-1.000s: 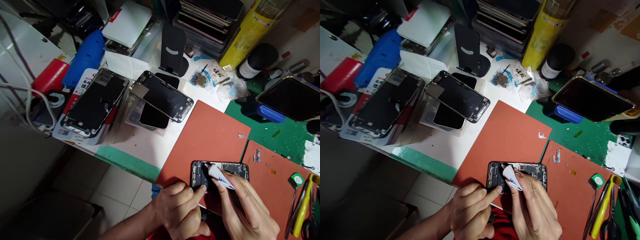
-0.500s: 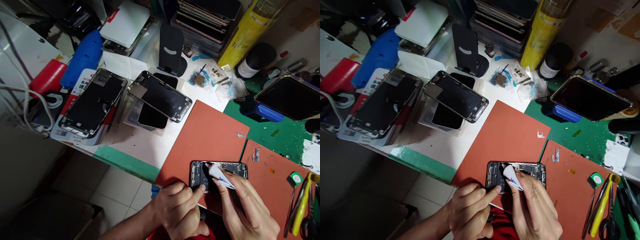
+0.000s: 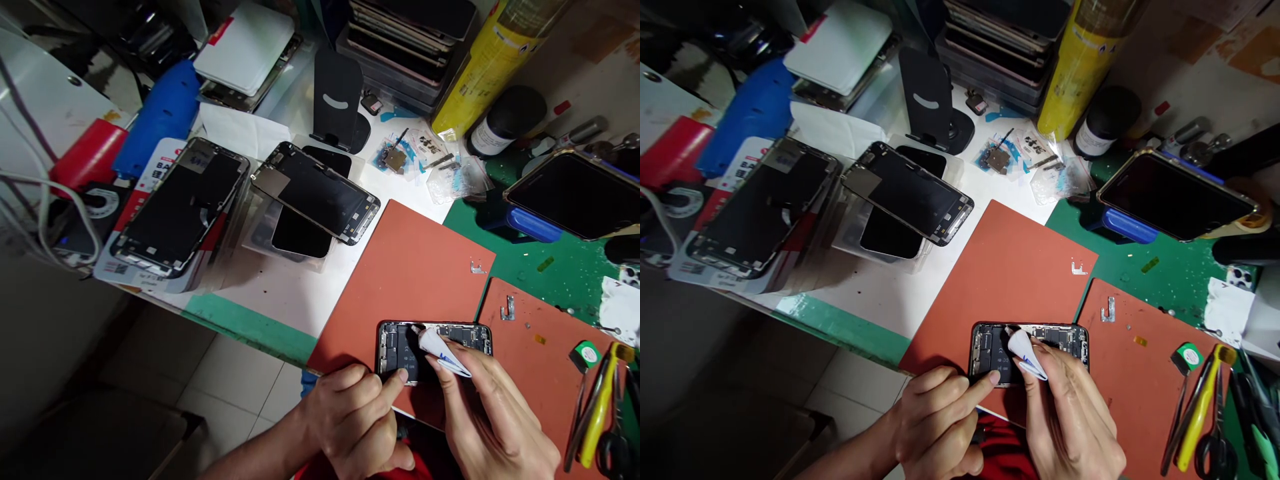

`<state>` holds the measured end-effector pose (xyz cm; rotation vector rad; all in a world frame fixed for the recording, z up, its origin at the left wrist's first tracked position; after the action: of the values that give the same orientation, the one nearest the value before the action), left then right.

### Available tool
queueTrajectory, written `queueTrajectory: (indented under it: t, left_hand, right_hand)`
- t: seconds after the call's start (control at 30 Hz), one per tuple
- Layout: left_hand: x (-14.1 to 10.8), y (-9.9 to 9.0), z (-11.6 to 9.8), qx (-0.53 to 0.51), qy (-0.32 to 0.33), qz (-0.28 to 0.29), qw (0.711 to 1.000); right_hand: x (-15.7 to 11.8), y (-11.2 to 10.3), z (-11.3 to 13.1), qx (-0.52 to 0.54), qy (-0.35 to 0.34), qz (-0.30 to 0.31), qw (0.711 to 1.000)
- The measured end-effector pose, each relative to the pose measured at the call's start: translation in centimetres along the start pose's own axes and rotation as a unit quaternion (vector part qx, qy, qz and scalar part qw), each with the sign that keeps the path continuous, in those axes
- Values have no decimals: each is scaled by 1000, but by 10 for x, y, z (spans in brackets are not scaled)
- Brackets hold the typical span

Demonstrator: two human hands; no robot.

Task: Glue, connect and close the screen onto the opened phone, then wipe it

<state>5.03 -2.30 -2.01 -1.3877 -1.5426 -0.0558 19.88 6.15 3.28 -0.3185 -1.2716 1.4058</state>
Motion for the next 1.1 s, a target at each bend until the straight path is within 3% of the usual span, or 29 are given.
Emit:
queueTrajectory:
  t: [0.17, 0.47, 0.7, 1.1]
  left_hand:
    - [6, -3, 1, -12, 5, -22, 1000]
    - [3, -2, -1, -21, -11, 3, 1000]
    - [6, -2, 1, -8, 1, -38, 999]
    - [8, -4, 1, -17, 0, -32, 999]
  right_hand:
    - [-6, -1, -7, -6, -22, 1, 1000]
    - [-5, -2, -8, -24, -45, -22, 998]
    - [-2, -4, -7, -23, -26, -9, 999]
    - [-8, -4, -10, -27, -33, -17, 999]
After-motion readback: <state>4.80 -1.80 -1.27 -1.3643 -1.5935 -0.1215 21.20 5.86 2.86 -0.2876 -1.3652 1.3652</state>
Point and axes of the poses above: each hand's wrist, its own x-axis towards the middle knuckle, its own y-axis out of the palm, z = x × y, the point moved 5 cm from there along x, towards the middle knuckle, and after that the axes turned 10 degrees about -x, right-handed, at the moved point
